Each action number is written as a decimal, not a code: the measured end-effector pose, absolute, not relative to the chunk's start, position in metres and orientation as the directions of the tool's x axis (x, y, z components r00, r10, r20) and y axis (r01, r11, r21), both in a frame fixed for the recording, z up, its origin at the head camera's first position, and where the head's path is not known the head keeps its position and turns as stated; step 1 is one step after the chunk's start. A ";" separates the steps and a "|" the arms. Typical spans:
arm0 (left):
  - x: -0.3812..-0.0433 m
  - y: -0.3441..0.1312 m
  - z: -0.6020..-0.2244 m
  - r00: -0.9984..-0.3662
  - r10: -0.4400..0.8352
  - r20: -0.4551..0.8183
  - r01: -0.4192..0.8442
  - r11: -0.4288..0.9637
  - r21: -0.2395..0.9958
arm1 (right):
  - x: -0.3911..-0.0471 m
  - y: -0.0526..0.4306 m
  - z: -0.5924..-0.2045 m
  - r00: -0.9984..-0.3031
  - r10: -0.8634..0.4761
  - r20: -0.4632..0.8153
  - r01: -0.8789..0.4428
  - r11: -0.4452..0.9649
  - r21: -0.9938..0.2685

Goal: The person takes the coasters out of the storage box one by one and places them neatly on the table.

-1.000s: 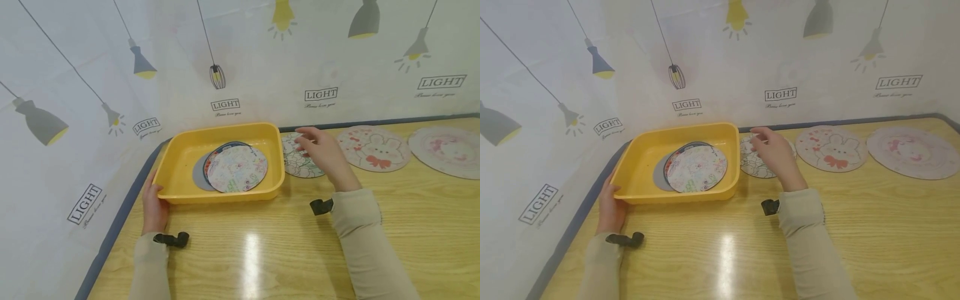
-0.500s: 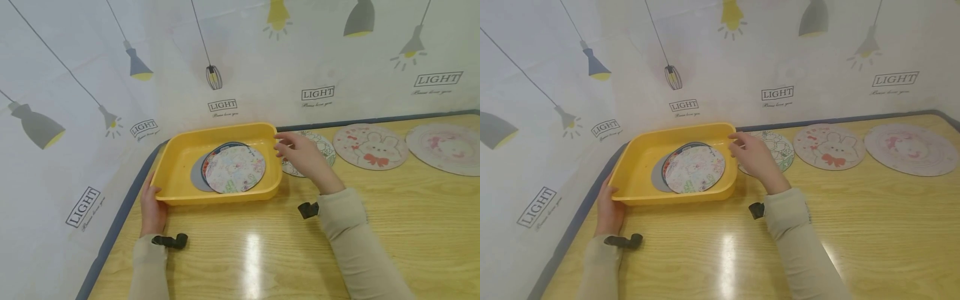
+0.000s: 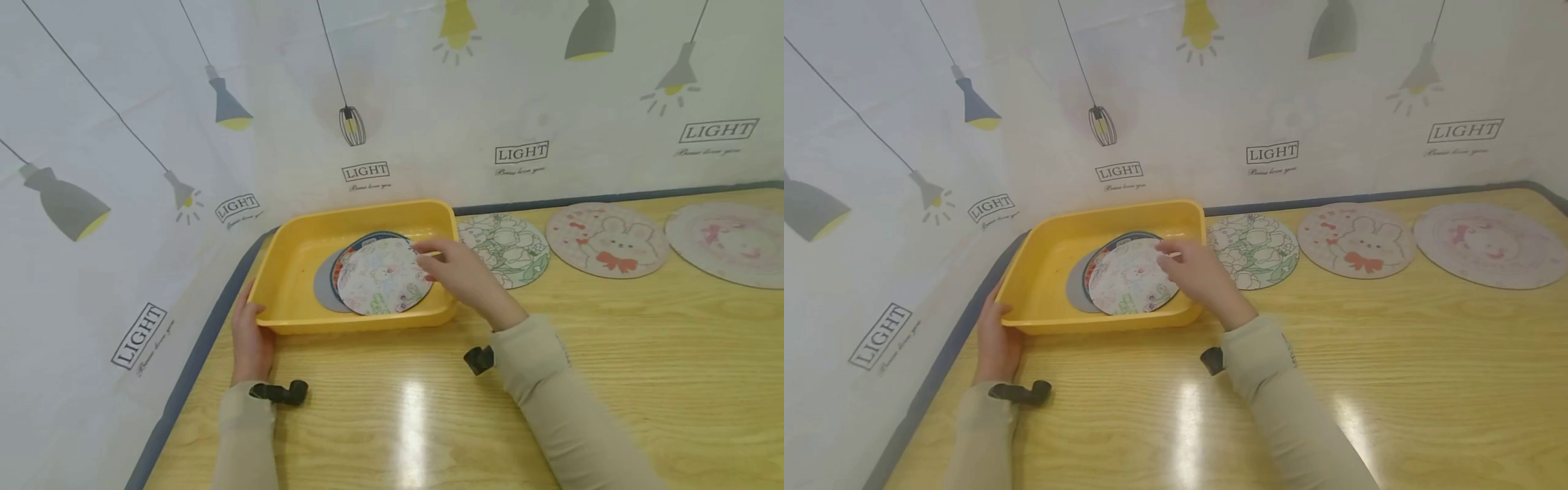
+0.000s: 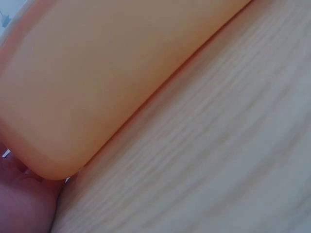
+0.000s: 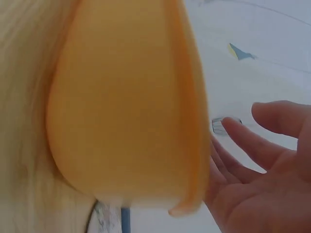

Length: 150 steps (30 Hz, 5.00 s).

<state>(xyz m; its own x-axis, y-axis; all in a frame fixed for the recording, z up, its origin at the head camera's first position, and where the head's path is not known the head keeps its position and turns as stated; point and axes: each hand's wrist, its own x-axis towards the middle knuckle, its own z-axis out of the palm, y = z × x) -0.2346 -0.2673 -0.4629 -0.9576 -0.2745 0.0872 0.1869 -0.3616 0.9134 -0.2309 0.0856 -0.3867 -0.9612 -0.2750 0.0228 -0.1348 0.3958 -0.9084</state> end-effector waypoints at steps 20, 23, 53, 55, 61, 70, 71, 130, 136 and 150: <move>-0.232 -0.268 -0.457 -0.959 -0.273 0.075 0.176 -0.364 0.915 | -0.232 0.053 -0.402 -0.938 -0.324 0.126 -0.323 0.679 -0.660; -0.232 -0.268 -0.456 -0.959 -0.273 0.071 0.172 -0.369 0.913 | -0.233 0.050 -0.403 -0.936 -0.336 0.104 -0.328 0.727 -0.604; -0.230 -0.266 -0.457 -0.959 -0.275 0.068 0.165 -0.349 0.922 | -0.221 0.034 -0.401 -0.944 -0.296 -0.144 -0.261 0.940 -0.220; -0.230 -0.266 -0.458 -0.960 -0.274 0.063 0.160 -0.348 0.924 | -0.221 0.035 -0.400 -0.942 -0.298 -0.157 -0.259 0.939 -0.228; -0.231 -0.265 -0.458 -0.960 -0.276 0.054 0.152 -0.348 0.925 | -0.224 0.038 -0.400 -0.931 -0.339 -0.138 -0.296 0.919 -0.261; -0.230 -0.265 -0.458 -0.960 -0.274 0.059 0.154 -0.342 0.927 | -0.230 0.042 -0.403 -0.930 -0.358 -0.081 -0.287 0.847 -0.447; -0.231 -0.265 -0.458 -0.960 -0.274 0.060 0.156 -0.343 0.926 | -0.230 0.043 -0.403 -0.930 -0.358 -0.079 -0.285 0.840 -0.461; -0.231 -0.264 -0.459 -0.959 -0.264 0.101 0.170 -0.252 0.953 | -0.252 0.049 -0.401 -0.964 -0.250 -0.093 -0.112 0.695 -0.710; -0.232 -0.264 -0.459 -0.961 -0.255 0.108 0.176 -0.262 0.949 | -0.251 0.046 -0.405 -0.953 -0.300 -0.033 -0.220 0.765 -0.605; -0.231 -0.265 -0.458 -0.959 -0.269 0.088 0.164 -0.276 0.947 | -0.249 0.050 -0.403 -0.915 -0.402 -0.003 -0.296 0.678 -0.673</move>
<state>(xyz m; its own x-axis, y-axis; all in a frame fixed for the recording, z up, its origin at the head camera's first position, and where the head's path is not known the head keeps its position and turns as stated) -0.2313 -0.2647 -0.4583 -0.9590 -0.2695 0.0878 0.1643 -0.2761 0.9470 -0.2487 0.0504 -0.4025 -0.9155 -0.4024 -0.0032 -0.2956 0.6779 -0.6731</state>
